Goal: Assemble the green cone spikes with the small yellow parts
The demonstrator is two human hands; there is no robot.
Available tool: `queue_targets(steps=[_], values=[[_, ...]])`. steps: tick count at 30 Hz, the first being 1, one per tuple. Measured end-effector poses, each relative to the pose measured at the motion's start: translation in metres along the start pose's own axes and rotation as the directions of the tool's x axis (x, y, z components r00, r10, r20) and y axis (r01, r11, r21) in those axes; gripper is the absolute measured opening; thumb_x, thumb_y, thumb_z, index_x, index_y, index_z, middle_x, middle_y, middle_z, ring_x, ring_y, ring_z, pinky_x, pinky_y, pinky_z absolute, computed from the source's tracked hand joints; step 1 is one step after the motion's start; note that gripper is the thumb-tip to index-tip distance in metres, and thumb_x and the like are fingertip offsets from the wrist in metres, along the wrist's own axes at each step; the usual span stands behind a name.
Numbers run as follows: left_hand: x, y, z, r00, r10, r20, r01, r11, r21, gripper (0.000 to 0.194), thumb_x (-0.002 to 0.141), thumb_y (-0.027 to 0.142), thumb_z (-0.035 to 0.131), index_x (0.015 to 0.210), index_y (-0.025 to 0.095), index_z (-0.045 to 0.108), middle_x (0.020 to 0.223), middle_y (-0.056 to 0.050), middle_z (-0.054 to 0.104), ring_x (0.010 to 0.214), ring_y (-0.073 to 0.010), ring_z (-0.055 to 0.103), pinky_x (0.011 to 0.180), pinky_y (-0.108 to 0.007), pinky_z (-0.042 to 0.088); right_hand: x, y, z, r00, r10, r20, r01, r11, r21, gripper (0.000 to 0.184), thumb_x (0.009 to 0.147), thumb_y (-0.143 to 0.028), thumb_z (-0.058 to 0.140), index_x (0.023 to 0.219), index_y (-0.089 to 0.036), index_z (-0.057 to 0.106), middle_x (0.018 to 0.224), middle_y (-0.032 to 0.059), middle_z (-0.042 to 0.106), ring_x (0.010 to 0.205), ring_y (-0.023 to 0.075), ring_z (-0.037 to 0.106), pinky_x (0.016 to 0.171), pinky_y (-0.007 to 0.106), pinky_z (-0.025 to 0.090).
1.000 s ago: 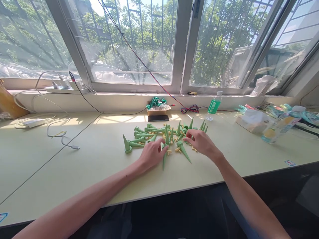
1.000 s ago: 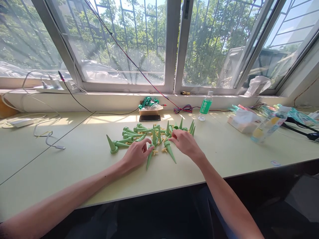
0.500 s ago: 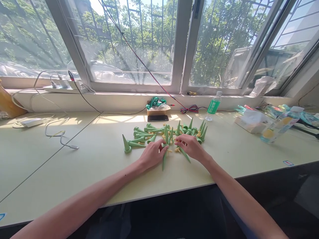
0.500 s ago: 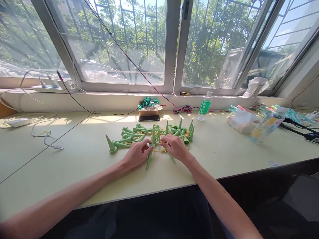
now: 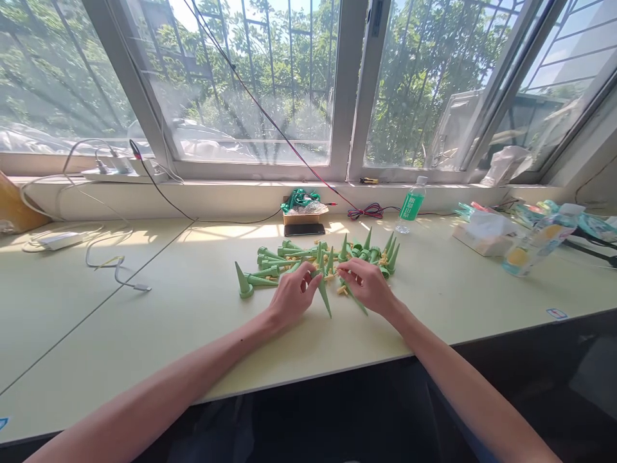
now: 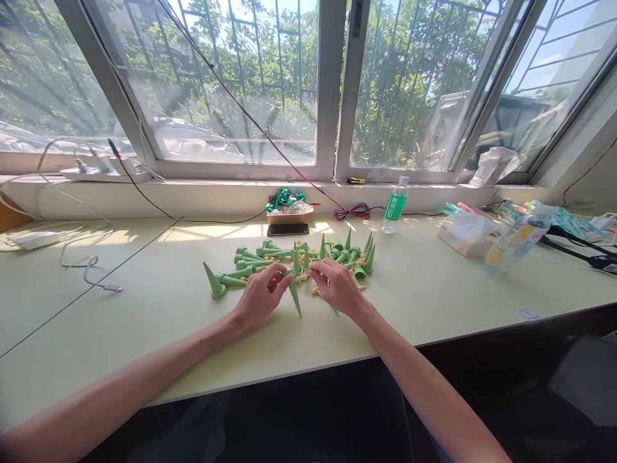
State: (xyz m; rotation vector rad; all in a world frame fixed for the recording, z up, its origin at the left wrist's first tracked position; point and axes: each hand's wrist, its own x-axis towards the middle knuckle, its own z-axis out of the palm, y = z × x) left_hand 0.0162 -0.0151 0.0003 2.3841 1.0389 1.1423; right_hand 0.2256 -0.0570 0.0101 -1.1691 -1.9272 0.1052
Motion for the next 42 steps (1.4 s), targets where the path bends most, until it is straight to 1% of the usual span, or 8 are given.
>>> queue_targets(steps=[12,19,24,27,32,36,42], values=[[-0.0012,0.0016,0.0014,1.0,0.013,-0.009,-0.013,0.999,-0.041,0.016,0.094,0.035,0.051,0.087,0.02,0.048,0.061,0.006,0.052,0.044,-0.0073,0.036,0.047,-0.02,0.03,-0.0009,-0.003,-0.0002,1.0,-0.021,0.018,0.021,1.0,0.011,0.019,0.098,-0.025,0.046,0.098,-0.02,0.064,0.086,0.0052,0.065,0.073,0.0156,0.059,0.068,0.025,0.047],[-0.0024,0.0045,0.0004,0.998,0.059,-0.017,-0.06,0.997,-0.054,0.012,0.093,0.032,0.052,0.089,0.02,0.049,0.064,0.006,0.055,0.043,-0.0059,0.036,0.046,-0.019,0.03,-0.0015,-0.0004,0.0025,0.995,-0.079,0.065,0.073,0.993,0.088,0.015,0.098,-0.027,0.051,0.102,-0.021,0.064,0.093,0.0053,0.068,0.077,0.0152,0.062,0.066,0.025,0.048],[-0.0028,0.0025,0.0009,0.995,0.098,-0.027,-0.1,0.994,-0.051,0.01,0.092,0.029,0.053,0.096,0.021,0.049,0.069,0.006,0.059,0.041,-0.0043,0.038,0.046,-0.018,0.032,-0.0019,0.0019,0.0049,0.99,-0.139,0.003,0.137,0.982,0.133,0.012,0.096,-0.028,0.055,0.1,-0.02,0.064,0.09,0.0052,0.068,0.071,0.0143,0.06,0.06,0.025,0.047],[-0.0032,0.0007,0.0019,0.994,0.107,-0.029,-0.108,0.993,-0.043,0.013,0.092,0.028,0.055,0.102,0.021,0.049,0.073,0.005,0.061,0.04,-0.0037,0.039,0.046,-0.018,0.034,-0.0024,0.0012,0.0051,0.991,-0.132,-0.022,0.133,0.982,0.135,0.011,0.095,-0.027,0.057,0.1,-0.021,0.064,0.09,0.0046,0.068,0.066,0.0133,0.057,0.059,0.025,0.047],[-0.0042,0.0019,0.0021,0.994,0.108,-0.023,-0.11,0.992,-0.064,0.025,0.09,0.031,0.059,0.111,0.023,0.047,0.086,0.003,0.062,0.043,-0.0026,0.042,0.046,-0.018,0.036,-0.0028,0.0005,0.0057,0.99,-0.135,-0.033,0.138,0.981,0.136,0.009,0.095,-0.026,0.057,0.098,-0.02,0.064,0.09,0.0047,0.067,0.066,0.0129,0.057,0.059,0.024,0.047],[-0.0046,0.0039,0.0013,0.994,0.106,-0.02,-0.107,0.992,-0.066,0.033,0.086,0.031,0.064,0.113,0.023,0.046,0.087,0.003,0.06,0.045,-0.003,0.045,0.047,-0.017,0.038,-0.0029,0.0005,0.0065,0.99,-0.133,-0.038,0.137,0.984,0.115,0.01,0.095,-0.027,0.057,0.097,-0.02,0.064,0.087,0.004,0.066,0.065,0.0127,0.056,0.06,0.024,0.046],[-0.005,0.0019,0.0026,0.992,0.123,-0.026,-0.124,0.99,-0.061,0.036,0.085,0.029,0.066,0.114,0.023,0.046,0.086,0.004,0.056,0.046,-0.0029,0.044,0.048,-0.018,0.039,-0.0037,-0.0005,0.0068,0.989,-0.142,-0.028,0.144,0.986,0.089,0.011,0.096,-0.028,0.055,0.098,-0.02,0.063,0.084,0.0039,0.066,0.065,0.0133,0.057,0.062,0.025,0.045]])
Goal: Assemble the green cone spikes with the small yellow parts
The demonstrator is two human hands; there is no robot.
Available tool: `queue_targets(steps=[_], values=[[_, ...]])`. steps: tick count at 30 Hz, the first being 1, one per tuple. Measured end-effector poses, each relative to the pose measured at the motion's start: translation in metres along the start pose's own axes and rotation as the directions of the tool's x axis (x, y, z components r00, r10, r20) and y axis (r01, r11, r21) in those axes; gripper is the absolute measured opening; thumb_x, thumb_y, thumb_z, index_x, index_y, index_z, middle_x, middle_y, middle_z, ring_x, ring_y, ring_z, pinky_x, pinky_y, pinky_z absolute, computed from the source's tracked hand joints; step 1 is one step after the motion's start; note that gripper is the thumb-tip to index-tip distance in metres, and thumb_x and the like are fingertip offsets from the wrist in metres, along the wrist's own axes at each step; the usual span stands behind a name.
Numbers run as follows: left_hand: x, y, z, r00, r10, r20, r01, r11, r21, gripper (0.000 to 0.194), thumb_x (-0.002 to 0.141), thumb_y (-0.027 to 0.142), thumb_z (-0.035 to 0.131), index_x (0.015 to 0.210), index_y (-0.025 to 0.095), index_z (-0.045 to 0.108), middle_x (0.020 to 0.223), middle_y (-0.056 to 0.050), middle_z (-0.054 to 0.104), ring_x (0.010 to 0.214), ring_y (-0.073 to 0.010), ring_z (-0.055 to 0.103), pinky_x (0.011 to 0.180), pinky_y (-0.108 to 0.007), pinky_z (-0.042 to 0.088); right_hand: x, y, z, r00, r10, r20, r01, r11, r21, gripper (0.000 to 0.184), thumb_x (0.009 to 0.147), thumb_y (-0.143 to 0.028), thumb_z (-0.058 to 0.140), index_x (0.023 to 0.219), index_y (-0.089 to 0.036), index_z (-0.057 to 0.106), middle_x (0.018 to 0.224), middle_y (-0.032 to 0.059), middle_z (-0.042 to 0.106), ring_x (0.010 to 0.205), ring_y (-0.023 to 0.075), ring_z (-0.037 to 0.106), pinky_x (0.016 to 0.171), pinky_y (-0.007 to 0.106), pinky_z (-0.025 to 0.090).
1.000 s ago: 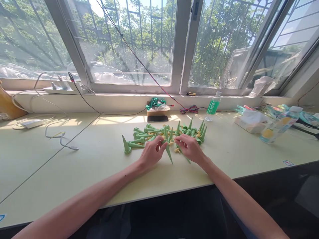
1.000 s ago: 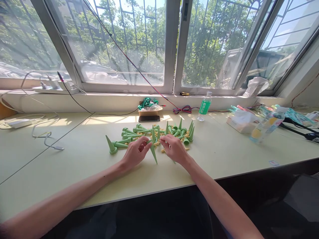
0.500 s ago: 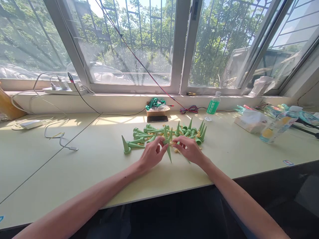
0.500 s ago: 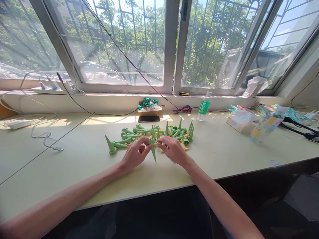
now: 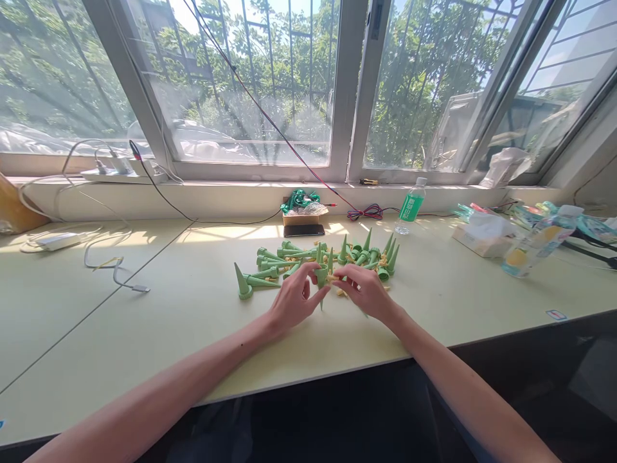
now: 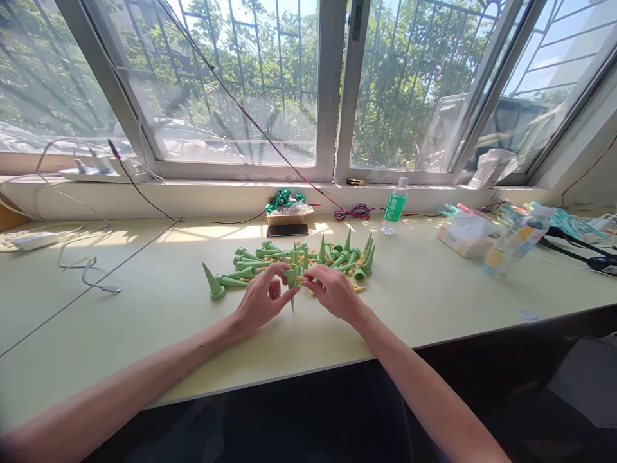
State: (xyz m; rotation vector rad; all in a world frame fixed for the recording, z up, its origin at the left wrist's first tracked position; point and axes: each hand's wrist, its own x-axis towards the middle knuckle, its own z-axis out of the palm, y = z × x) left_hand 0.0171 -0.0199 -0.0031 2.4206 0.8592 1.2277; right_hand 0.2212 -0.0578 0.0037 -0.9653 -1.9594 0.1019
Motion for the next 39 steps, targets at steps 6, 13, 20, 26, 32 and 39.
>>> queue_targets(steps=[6,13,20,26,32,39], values=[[-0.0006,-0.0017,0.0006,1.0,0.009,0.0,-0.009,1.0,0.013,0.036,0.085,0.029,0.066,0.115,0.023,0.046,0.085,0.004,0.055,0.047,-0.0032,0.044,0.048,-0.018,0.038,-0.0007,0.0007,0.0017,1.0,0.018,0.024,-0.018,1.0,-0.018,0.018,0.098,-0.031,0.052,0.091,-0.018,0.063,0.077,0.0027,0.063,0.066,0.0133,0.056,0.063,0.025,0.043],[-0.0005,0.0001,0.0008,1.0,0.016,-0.002,-0.016,0.999,0.045,0.035,0.085,0.028,0.066,0.114,0.024,0.046,0.084,0.004,0.056,0.046,-0.0041,0.045,0.049,-0.019,0.038,-0.0009,-0.0004,0.0015,0.999,0.029,0.046,-0.028,1.0,-0.014,0.025,0.1,-0.033,0.048,0.086,-0.018,0.062,0.072,0.0017,0.061,0.063,0.0124,0.053,0.061,0.024,0.039],[-0.0004,-0.0003,0.0013,1.0,0.006,0.011,-0.006,0.997,0.075,0.037,0.085,0.031,0.065,0.116,0.024,0.047,0.089,0.002,0.061,0.044,-0.0039,0.047,0.052,-0.021,0.041,-0.0017,0.0008,0.0014,0.996,0.046,0.081,-0.045,0.999,-0.02,0.03,0.101,-0.033,0.043,0.081,-0.018,0.061,0.071,0.0016,0.06,0.064,0.0127,0.052,0.063,0.025,0.039],[-0.0006,0.002,0.0009,1.0,-0.007,0.021,0.005,0.995,0.096,0.036,0.086,0.034,0.064,0.117,0.023,0.047,0.082,0.003,0.063,0.041,-0.0055,0.046,0.054,-0.022,0.043,-0.0018,-0.0014,0.0004,0.991,0.073,0.112,-0.069,0.997,-0.048,0.032,0.1,-0.036,0.045,0.076,-0.018,0.057,0.066,0.0002,0.055,0.059,0.0119,0.046,0.059,0.025,0.036],[-0.0006,0.0021,0.001,1.0,0.011,0.026,-0.014,0.996,0.092,0.034,0.087,0.035,0.062,0.116,0.023,0.047,0.083,0.003,0.062,0.041,-0.0061,0.047,0.052,-0.022,0.042,-0.0031,-0.0025,0.0005,0.986,0.075,0.148,-0.065,0.995,-0.074,0.03,0.099,-0.036,0.047,0.075,-0.019,0.053,0.065,-0.0006,0.051,0.056,0.0116,0.041,0.056,0.025,0.033],[-0.0015,0.0017,0.0013,0.999,0.021,0.039,-0.023,0.998,0.059,0.037,0.086,0.031,0.062,0.119,0.023,0.046,0.081,0.004,0.061,0.041,-0.0049,0.046,0.05,-0.02,0.04,-0.0027,-0.0011,0.0007,0.982,0.085,0.17,-0.07,0.993,-0.095,0.042,0.102,-0.037,0.039,0.064,-0.019,0.042,0.059,-0.0028,0.04,0.055,0.011,0.035,0.055,0.024,0.029]])
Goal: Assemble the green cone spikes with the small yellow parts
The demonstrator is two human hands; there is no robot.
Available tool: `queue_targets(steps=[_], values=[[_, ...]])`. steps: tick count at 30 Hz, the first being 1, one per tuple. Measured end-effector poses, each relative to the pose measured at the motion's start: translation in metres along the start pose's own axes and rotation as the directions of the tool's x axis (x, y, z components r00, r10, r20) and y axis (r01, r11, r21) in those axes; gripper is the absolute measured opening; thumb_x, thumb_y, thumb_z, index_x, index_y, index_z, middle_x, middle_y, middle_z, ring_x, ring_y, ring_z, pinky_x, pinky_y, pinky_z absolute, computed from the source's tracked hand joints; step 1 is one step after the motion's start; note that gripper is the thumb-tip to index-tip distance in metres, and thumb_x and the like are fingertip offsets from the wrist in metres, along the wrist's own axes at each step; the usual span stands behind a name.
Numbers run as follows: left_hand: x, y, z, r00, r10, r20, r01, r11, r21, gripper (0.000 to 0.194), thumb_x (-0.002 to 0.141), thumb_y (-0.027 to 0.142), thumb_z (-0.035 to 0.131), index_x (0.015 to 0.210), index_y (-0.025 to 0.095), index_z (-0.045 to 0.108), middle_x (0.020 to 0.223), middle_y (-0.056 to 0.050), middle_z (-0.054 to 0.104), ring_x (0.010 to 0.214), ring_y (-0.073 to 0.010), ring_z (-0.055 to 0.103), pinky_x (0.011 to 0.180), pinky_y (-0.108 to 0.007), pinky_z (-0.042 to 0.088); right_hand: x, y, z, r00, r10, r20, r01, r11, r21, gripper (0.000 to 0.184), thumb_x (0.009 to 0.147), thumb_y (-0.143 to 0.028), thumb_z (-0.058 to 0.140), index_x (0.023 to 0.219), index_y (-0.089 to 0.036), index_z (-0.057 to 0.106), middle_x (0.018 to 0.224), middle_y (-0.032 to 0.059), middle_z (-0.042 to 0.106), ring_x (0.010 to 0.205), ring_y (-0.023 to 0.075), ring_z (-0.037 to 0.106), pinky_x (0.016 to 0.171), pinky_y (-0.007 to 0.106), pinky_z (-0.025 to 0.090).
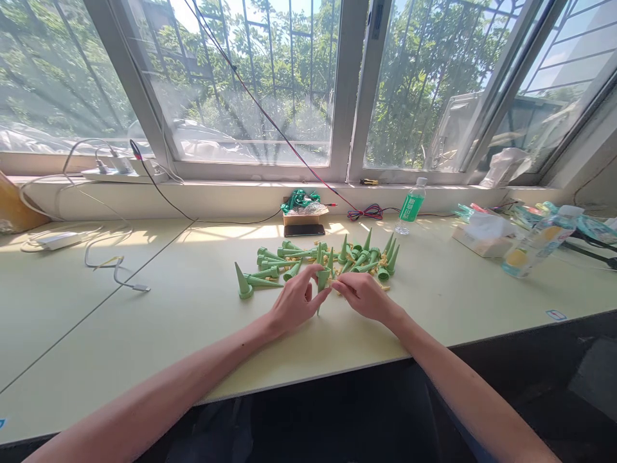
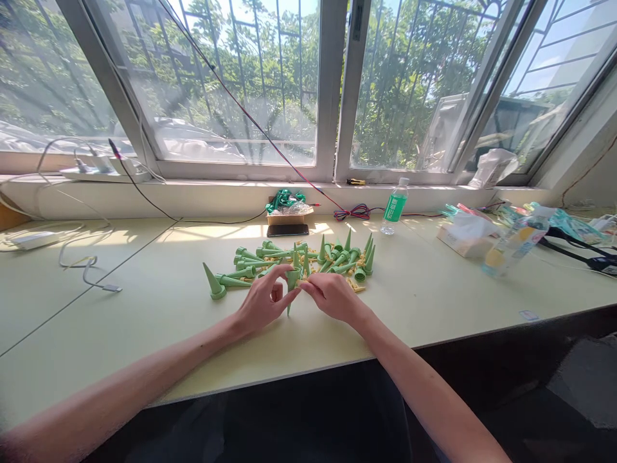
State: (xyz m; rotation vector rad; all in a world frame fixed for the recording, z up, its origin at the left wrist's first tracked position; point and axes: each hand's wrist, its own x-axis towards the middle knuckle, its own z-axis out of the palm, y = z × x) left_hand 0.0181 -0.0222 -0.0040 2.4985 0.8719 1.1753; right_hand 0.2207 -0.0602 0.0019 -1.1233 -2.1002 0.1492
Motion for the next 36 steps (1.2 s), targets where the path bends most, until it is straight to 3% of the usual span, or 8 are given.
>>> queue_targets(steps=[5,11,19,27,32,36], values=[[0.0002,0.0,-0.0002,1.0,0.0,0.007,0.0,1.0,-0.008,0.035,0.087,0.031,0.061,0.118,0.023,0.046,0.085,0.003,0.06,0.041,-0.0036,0.045,0.049,-0.019,0.039,0.0001,-0.0017,-0.0014,0.999,0.035,0.005,-0.035,0.999,0.008,0.041,0.102,-0.039,0.039,0.067,-0.019,0.048,0.059,-0.0021,0.045,0.054,0.011,0.039,0.056,0.024,0.031],[0.0006,0.0006,-0.0009,1.0,-0.029,0.0,0.029,0.999,-0.023,0.035,0.088,0.033,0.061,0.118,0.023,0.046,0.087,0.002,0.06,0.042,-0.0046,0.046,0.047,-0.02,0.039,-0.001,-0.003,-0.0008,0.998,0.055,-0.025,-0.053,0.995,0.079,0.021,0.097,-0.039,0.051,0.097,-0.018,0.057,0.066,-0.0013,0.057,0.054,0.0114,0.046,0.056,0.023,0.036],[-0.0001,0.0007,0.0002,1.0,-0.008,-0.006,0.008,1.0,-0.013,0.037,0.086,0.03,0.062,0.119,0.024,0.047,0.087,0.002,0.061,0.042,-0.0041,0.045,0.049,-0.02,0.04,0.0003,-0.0027,-0.0017,1.0,0.021,-0.007,-0.02,0.999,0.041,0.034,0.101,-0.034,0.04,0.074,-0.019,0.053,0.064,0.0002,0.055,0.056,0.0118,0.046,0.056,0.024,0.035],[0.0008,0.0021,-0.0011,1.0,-0.014,-0.008,0.014,1.0,-0.008,0.035,0.087,0.031,0.061,0.118,0.023,0.047,0.087,0.002,0.061,0.043,-0.0046,0.046,0.048,-0.02,0.039,-0.0022,-0.0039,0.0,0.998,0.068,-0.011,-0.066,0.991,0.116,0.016,0.096,-0.035,0.052,0.102,-0.02,0.053,0.066,-0.0026,0.059,0.053,0.0115,0.049,0.055,0.023,0.038],[0.0003,0.0026,-0.0007,1.0,-0.001,-0.004,0.001,1.0,-0.008,0.035,0.086,0.029,0.061,0.118,0.023,0.047,0.087,0.001,0.063,0.042,-0.005,0.047,0.049,-0.02,0.041,-0.002,-0.0049,-0.0009,0.999,0.048,-0.007,-0.047,0.993,0.107,0.013,0.098,-0.032,0.046,0.096,-0.02,0.052,0.065,-0.0024,0.056,0.051,0.0115,0.045,0.054,0.024,0.037],[-0.0003,0.002,0.0001,1.0,-0.001,0.004,0.001,1.0,-0.007,0.035,0.087,0.029,0.061,0.118,0.023,0.047,0.088,0.001,0.063,0.042,-0.0047,0.046,0.05,-0.02,0.041,-0.0003,-0.0045,-0.0021,0.999,0.035,-0.005,-0.035,0.997,0.064,0.025,0.101,-0.031,0.04,0.082,-0.02,0.053,0.065,-0.0006,0.054,0.054,0.0122,0.046,0.055,0.024,0.037]])
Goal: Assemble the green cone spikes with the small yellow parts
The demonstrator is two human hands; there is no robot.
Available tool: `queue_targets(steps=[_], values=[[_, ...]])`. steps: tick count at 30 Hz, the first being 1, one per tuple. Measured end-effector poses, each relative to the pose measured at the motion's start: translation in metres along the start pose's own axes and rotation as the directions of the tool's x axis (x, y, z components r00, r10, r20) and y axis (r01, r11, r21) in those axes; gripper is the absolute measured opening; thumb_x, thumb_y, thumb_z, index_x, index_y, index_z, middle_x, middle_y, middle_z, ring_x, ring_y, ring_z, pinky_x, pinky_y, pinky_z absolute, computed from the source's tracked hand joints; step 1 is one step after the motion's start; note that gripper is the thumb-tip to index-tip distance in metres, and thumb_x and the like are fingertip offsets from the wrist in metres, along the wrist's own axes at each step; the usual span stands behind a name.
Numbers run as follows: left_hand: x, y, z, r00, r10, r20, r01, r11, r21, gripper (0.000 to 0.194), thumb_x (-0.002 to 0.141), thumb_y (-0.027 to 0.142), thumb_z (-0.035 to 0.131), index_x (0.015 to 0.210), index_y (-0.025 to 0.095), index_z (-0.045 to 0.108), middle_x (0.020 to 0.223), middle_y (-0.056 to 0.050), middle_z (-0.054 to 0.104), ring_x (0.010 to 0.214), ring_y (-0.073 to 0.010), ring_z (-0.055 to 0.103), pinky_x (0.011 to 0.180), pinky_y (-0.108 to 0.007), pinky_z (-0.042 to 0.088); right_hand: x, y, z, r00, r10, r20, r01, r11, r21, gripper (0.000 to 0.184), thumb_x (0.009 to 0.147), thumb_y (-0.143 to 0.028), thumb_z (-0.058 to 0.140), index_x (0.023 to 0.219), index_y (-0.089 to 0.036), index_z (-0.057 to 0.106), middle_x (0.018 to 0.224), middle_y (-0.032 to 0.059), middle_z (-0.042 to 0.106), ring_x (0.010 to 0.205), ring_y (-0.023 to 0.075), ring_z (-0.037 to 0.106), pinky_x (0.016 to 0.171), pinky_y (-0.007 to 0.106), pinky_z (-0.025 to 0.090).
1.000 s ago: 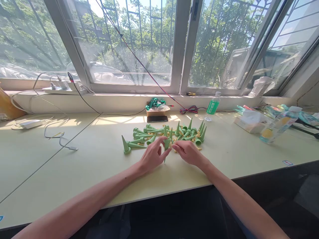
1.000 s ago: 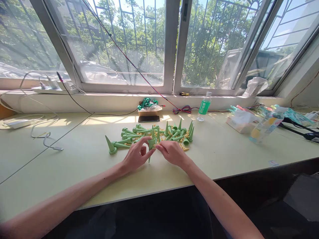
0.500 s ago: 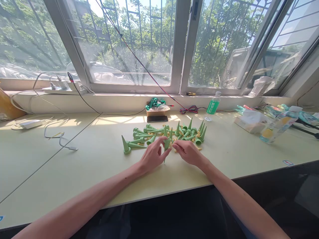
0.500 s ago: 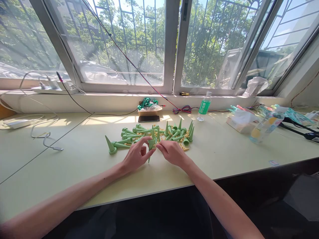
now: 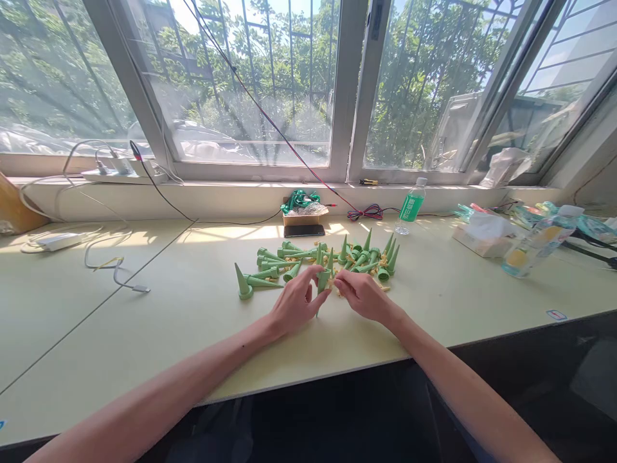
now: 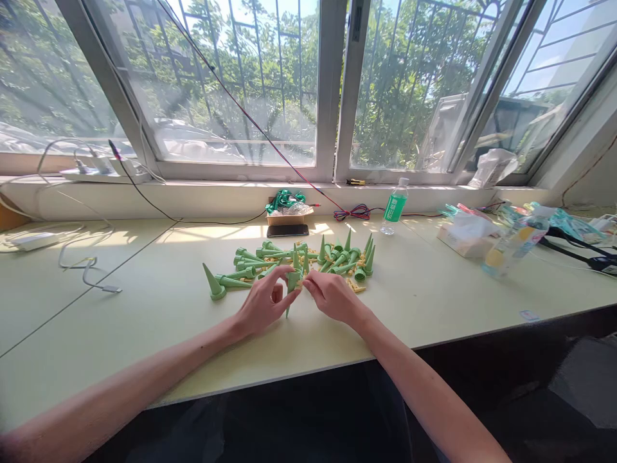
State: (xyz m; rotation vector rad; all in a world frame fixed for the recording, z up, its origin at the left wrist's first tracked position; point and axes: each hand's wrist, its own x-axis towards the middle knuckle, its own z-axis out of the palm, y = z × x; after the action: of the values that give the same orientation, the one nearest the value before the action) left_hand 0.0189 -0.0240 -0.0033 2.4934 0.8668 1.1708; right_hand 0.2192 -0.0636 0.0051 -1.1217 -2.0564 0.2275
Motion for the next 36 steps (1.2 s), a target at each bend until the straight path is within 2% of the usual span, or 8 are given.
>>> queue_targets(steps=[2,8,12,17,23,27,31,36], values=[[0.0001,-0.0001,0.0001,1.0,-0.003,0.001,0.003,1.0,-0.005,0.035,0.087,0.029,0.061,0.118,0.023,0.047,0.088,0.002,0.062,0.042,-0.0046,0.046,0.049,-0.02,0.04,0.0003,0.0,-0.0002,1.0,0.006,-0.002,-0.006,1.0,-0.011,0.027,0.101,-0.032,0.039,0.081,-0.02,0.053,0.065,-0.0006,0.054,0.054,0.0123,0.047,0.055,0.023,0.036],[0.0018,0.0001,-0.001,1.0,-0.022,-0.02,0.022,1.0,-0.006,0.032,0.088,0.033,0.06,0.116,0.023,0.047,0.085,0.002,0.06,0.042,-0.0048,0.045,0.048,-0.02,0.039,-0.0015,-0.0007,0.0009,1.0,0.026,-0.003,-0.025,0.999,0.04,0.014,0.096,-0.033,0.051,0.102,-0.02,0.052,0.068,-0.0018,0.06,0.054,0.0121,0.051,0.056,0.024,0.038],[0.0012,-0.0006,-0.0008,1.0,-0.031,-0.006,0.031,1.0,-0.007,0.032,0.089,0.033,0.06,0.116,0.023,0.046,0.087,0.002,0.06,0.042,-0.0047,0.045,0.048,-0.021,0.039,-0.0018,-0.0003,0.0007,1.0,0.022,0.002,-0.022,0.999,0.023,0.011,0.098,-0.03,0.047,0.098,-0.02,0.052,0.066,-0.0024,0.056,0.053,0.0121,0.047,0.056,0.024,0.037],[0.0002,-0.0009,-0.0005,0.999,-0.032,0.001,0.032,0.999,0.002,0.035,0.087,0.03,0.062,0.117,0.023,0.046,0.089,0.002,0.059,0.043,-0.0043,0.046,0.049,-0.021,0.04,-0.0005,0.0004,0.0001,1.0,0.017,0.016,-0.017,1.0,-0.006,0.023,0.101,-0.03,0.039,0.085,-0.02,0.052,0.066,-0.0011,0.053,0.055,0.0122,0.046,0.056,0.024,0.036],[0.0017,0.0012,-0.0016,0.999,-0.028,-0.015,0.028,1.0,0.005,0.031,0.089,0.033,0.059,0.116,0.023,0.046,0.086,0.002,0.059,0.043,-0.0045,0.045,0.048,-0.02,0.039,-0.0007,-0.0004,0.0003,0.999,0.045,0.023,-0.046,0.999,0.028,0.015,0.098,-0.034,0.047,0.104,-0.02,0.05,0.065,-0.0033,0.056,0.053,0.0117,0.047,0.057,0.023,0.036],[0.0011,0.0013,-0.0015,0.999,-0.034,-0.001,0.034,0.999,0.003,0.033,0.089,0.032,0.06,0.117,0.023,0.046,0.088,0.002,0.059,0.044,-0.0042,0.045,0.048,-0.019,0.039,-0.001,0.0003,0.0003,0.998,0.043,0.045,-0.044,0.999,0.017,0.015,0.1,-0.031,0.041,0.097,-0.02,0.051,0.067,-0.0015,0.057,0.055,0.0126,0.048,0.058,0.023,0.036],[0.0002,-0.0004,-0.0005,0.999,-0.038,0.009,0.038,0.999,-0.003,0.035,0.088,0.032,0.061,0.119,0.023,0.046,0.09,0.002,0.059,0.043,-0.0037,0.044,0.048,-0.019,0.038,-0.0005,0.0007,-0.0001,0.997,0.043,0.056,-0.044,0.999,0.011,0.024,0.102,-0.03,0.036,0.085,-0.021,0.049,0.068,0.0,0.056,0.057,0.0131,0.049,0.059,0.024,0.036],[0.0011,-0.0002,-0.0007,0.999,-0.045,-0.007,0.045,0.999,-0.014,0.032,0.089,0.033,0.059,0.117,0.023,0.046,0.088,0.002,0.058,0.043,-0.0038,0.045,0.049,-0.02,0.038,-0.0007,-0.0006,-0.0002,0.998,0.057,0.03,-0.057,0.998,0.017,0.015,0.099,-0.034,0.045,0.098,-0.021,0.05,0.065,-0.0028,0.055,0.054,0.0125,0.046,0.057,0.023,0.035]])
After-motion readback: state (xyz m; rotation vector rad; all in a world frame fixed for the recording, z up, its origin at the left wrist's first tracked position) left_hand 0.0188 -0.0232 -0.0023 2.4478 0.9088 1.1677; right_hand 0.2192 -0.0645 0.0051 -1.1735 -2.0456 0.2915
